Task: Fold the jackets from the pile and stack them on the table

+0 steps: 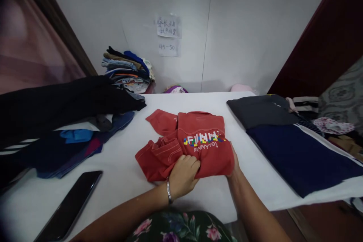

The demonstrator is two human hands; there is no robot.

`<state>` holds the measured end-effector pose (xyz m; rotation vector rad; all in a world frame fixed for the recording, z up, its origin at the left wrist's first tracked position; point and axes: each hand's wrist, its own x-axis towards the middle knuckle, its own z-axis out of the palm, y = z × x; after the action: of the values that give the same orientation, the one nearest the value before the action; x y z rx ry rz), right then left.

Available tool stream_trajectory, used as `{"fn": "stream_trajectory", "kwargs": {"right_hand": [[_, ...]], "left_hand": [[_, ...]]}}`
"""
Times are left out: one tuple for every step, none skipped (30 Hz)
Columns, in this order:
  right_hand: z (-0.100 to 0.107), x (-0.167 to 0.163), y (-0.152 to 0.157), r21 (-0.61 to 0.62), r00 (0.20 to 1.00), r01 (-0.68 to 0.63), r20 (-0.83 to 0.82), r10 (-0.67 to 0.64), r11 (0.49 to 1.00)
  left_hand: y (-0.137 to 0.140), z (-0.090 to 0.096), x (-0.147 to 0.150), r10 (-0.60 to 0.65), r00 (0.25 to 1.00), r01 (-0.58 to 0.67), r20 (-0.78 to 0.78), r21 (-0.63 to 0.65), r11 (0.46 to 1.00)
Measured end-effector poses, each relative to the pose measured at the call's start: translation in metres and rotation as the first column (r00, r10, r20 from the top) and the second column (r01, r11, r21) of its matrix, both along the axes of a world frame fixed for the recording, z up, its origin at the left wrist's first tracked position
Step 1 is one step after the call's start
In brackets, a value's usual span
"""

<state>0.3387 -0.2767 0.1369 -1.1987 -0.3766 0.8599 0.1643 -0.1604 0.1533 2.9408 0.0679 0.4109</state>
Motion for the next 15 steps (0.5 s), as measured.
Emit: {"fn": "stream_trajectory", "kwargs": {"right_hand": [[0.000, 0.000, -0.001, 0.026, 0.993, -0.040, -0.109, 0.043, 0.999], [0.001, 0.001, -0.002, 0.057, 0.977, -0.070, -0.199, 0.080, 0.996], [0.001, 0.001, -0.003, 0.085, 0.958, -0.089, -0.265, 0.109, 0.992], [0.001, 0.002, -0.004, 0.108, 0.939, -0.096, -0.320, 0.126, 0.990], [0.001, 0.004, -0.005, 0.126, 0.920, -0.093, -0.368, 0.134, 0.988], [0.001, 0.005, -0.006, 0.137, 0.902, -0.079, -0.412, 0.129, 0.987], [-0.001, 0.007, -0.006, 0.136, 0.884, -0.055, -0.454, 0.112, 0.989], [-0.002, 0.009, -0.007, 0.123, 0.865, -0.029, -0.494, 0.087, 0.992], [-0.003, 0.011, -0.007, 0.103, 0.846, -0.006, -0.529, 0.060, 0.995], [-0.004, 0.013, -0.007, 0.076, 0.828, 0.005, -0.559, 0.038, 0.997], [-0.005, 0.014, -0.007, 0.049, 0.816, 0.005, -0.578, 0.024, 0.999], [-0.005, 0.015, -0.007, 0.026, 0.807, -0.007, -0.590, 0.021, 1.000], [-0.004, 0.015, -0.007, 0.011, 0.803, -0.023, -0.596, 0.025, 1.000], [-0.003, 0.015, -0.007, 0.002, 0.802, -0.037, -0.597, 0.031, 0.999], [-0.002, 0.015, -0.007, -0.005, 0.804, -0.046, -0.593, 0.034, 0.999]], "left_hand": [[-0.001, 0.002, -0.004, -0.004, 1.000, 0.003, -0.013, -0.026, 1.000], [0.000, 0.006, -0.007, -0.017, 0.999, 0.016, -0.028, -0.060, 0.998], [0.002, 0.011, -0.010, -0.036, 0.999, 0.031, -0.041, -0.107, 0.994], [0.005, 0.018, -0.011, -0.053, 0.998, 0.044, -0.047, -0.170, 0.985], [0.009, 0.026, -0.012, -0.058, 0.998, 0.047, -0.037, -0.238, 0.970], [0.016, 0.035, -0.012, -0.037, 0.999, 0.033, -0.009, -0.299, 0.954], [0.025, 0.045, -0.011, 0.011, 0.999, 0.000, 0.032, -0.339, 0.941], [0.035, 0.055, -0.009, 0.086, 0.993, -0.053, 0.078, -0.352, 0.934], [0.048, 0.063, -0.006, 0.178, 0.977, -0.128, 0.119, -0.341, 0.931], [0.062, 0.070, -0.002, 0.274, 0.951, -0.219, 0.143, -0.311, 0.925], [0.077, 0.075, 0.004, 0.362, 0.922, -0.314, 0.138, -0.281, 0.907], [0.092, 0.077, 0.011, 0.437, 0.894, -0.401, 0.095, -0.265, 0.877], [0.106, 0.077, 0.018, 0.497, 0.868, -0.474, 0.013, -0.277, 0.836], [0.119, 0.074, 0.026, 0.521, 0.848, -0.524, -0.102, -0.319, 0.790], [0.129, 0.069, 0.034, 0.504, 0.833, -0.553, -0.228, -0.392, 0.735]]}}
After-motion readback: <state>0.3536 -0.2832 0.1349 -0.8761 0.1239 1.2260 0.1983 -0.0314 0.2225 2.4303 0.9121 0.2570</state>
